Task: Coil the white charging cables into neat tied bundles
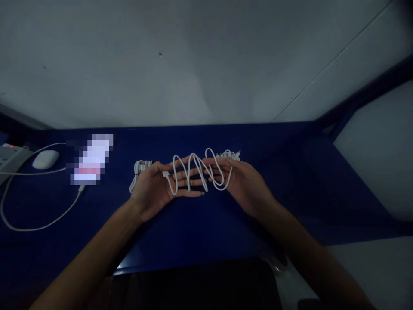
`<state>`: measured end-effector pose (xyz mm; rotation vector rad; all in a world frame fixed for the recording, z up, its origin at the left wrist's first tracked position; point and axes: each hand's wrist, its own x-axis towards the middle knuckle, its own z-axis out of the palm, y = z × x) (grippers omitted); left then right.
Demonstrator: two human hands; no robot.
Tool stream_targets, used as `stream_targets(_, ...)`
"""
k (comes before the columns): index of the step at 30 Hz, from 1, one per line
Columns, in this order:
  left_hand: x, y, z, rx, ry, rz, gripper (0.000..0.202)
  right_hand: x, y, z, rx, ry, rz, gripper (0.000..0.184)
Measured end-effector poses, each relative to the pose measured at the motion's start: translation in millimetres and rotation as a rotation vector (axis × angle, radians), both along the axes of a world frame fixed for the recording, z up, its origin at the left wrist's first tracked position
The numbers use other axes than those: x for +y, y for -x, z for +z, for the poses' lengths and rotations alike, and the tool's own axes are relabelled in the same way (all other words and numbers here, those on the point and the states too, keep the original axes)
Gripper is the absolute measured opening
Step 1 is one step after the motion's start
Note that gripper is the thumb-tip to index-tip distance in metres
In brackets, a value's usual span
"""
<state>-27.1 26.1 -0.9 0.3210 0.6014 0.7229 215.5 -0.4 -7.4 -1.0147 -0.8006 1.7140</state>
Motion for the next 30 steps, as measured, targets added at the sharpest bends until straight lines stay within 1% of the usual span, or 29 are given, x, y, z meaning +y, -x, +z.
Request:
stream_targets(7, 2.5, 2.8, -4.6, -0.016, -0.021, -0.041, 0.071, 0.0, 0.6, 2.9, -0.015, 0.001, 0.018, 0.036)
stream_targets(12, 3.2, 3.6, -6.2, 0.005, -0.003, -0.014, 0.074, 0.0, 2.6, 3.9, -0.045, 0.011, -0.002, 0.037)
stream_targets(16, 2.6, 4.6, -6.1, -0.001, -0.029, -0.021, 0.074, -0.6, 3.1, 4.9, -0.063, 0.002, 0.011, 0.037)
stream_targets(21, 2.7, 4.4, -6.2, 0.029, -0.048, -0.020, 0.073, -0.3, 2.0, 1.2, -0.079, 0.002, 0.029, 0.037)
stream_targets(25, 2.2, 3.5, -6.3, 0.015, -0.034, -0.010, 0.075, 0.4, 1.7, -2.0, -0.078, -0.014, 0.046, 0.038)
stream_targets(30, 0.0, 3.0, -3.8, 0.036, -0.046, -0.066, 0.067, -0.4, 2.2, 0.2, -0.089, -0.034, 0.035, 0.038)
